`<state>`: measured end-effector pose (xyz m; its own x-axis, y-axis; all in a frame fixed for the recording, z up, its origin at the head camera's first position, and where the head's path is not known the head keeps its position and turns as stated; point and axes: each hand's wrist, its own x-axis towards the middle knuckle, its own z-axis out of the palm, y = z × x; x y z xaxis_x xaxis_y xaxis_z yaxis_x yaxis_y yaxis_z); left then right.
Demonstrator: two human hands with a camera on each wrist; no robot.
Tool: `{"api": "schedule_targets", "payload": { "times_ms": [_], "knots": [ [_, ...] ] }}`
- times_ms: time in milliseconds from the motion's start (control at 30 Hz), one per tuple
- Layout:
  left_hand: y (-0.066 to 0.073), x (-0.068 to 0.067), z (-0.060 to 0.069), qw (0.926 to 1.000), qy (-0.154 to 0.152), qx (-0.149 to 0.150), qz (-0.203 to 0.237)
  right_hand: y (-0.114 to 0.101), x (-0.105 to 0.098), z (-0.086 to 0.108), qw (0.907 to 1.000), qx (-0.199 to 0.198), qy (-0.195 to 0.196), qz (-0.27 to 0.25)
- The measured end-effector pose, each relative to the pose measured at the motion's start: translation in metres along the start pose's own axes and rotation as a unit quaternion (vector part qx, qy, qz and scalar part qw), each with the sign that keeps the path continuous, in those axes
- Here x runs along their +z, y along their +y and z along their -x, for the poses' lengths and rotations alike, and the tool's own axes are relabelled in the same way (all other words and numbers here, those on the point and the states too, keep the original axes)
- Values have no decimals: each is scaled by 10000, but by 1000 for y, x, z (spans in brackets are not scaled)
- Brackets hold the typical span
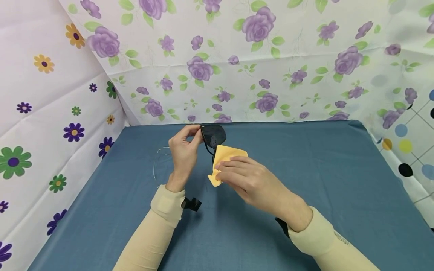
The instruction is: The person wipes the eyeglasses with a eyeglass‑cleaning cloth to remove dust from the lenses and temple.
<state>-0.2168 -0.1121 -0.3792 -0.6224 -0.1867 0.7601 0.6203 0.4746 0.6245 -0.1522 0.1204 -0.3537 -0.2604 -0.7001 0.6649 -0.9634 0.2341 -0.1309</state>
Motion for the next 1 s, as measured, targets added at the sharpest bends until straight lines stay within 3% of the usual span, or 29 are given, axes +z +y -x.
{"api": "schedule_targets", "payload": {
  "times_ms": [567,667,733,833,933,1000],
  "knots": [
    [-3,-8,-6,9989,231,-306,259,2,0,14,9994,-93,183,-265],
    [-3,-8,-5,9992,219,-294,167,4,0,16,9980,92,439,-447],
    [-4,-8,-5,9994,210,-252,70,8,-1,17,9940,523,779,-561],
    [-4,-6,-3,9997,144,-174,-61,15,-6,19,9722,1705,1372,-831],
    [-5,-4,-1,9999,57,-135,-45,22,-12,18,9336,2896,1746,-1182],
    [-6,-2,0,9999,17,-122,42,25,-14,15,9160,3246,1907,-1388]
  ]
}}
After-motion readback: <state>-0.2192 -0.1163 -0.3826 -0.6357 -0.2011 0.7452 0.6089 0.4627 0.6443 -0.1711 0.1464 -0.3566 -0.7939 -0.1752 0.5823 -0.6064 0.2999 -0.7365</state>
